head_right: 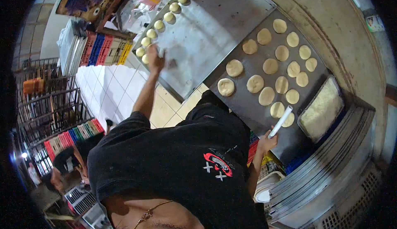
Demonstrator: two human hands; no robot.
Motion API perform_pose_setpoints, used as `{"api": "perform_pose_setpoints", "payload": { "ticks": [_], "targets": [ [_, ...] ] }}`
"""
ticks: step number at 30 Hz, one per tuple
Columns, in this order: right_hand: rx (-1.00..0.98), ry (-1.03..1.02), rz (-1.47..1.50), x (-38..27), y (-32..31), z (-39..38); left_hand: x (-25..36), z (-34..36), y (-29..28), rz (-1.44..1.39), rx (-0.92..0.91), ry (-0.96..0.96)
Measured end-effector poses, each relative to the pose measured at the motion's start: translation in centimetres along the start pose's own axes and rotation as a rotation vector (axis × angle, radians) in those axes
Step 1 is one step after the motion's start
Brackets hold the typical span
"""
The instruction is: Dipping dough balls in a coating and then rolling them flat with a rolling pin.
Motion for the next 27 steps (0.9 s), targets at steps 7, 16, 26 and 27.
{"api": "perform_pose_setpoints", "payload": {
  "ticks": [7,16,26,27],
  "targets": [
    [0.014,0.039,-0.012,-2.6,0.4,1.5,-10.1,0.5,2.4,0.363,-0.369,-0.317],
    [0.257,0.208,0.120,2.0,-5.2,-1.3,23.4,-4.6,1.0,-0.799,-0.391,0.146],
    [0.252,0.191,-0.060,6.0,-9.5,-1.0,52.1,-25.7,-3.8,-0.789,-0.854,1.013],
    [0.258,0.120,-0.022,6.2,-9.7,-0.7,52.1,-24.7,-3.5,-0.764,-0.808,0.955]
  ]
}}
Point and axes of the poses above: each hand's wrist, its own z-axis towards the middle knuckle, its own y-axis out of the palm, x = y × z, the point moved 7 cm from there along z, towards the middle knuckle, and after that the axes turned 13 degrees about x, right-handed, at the moved point
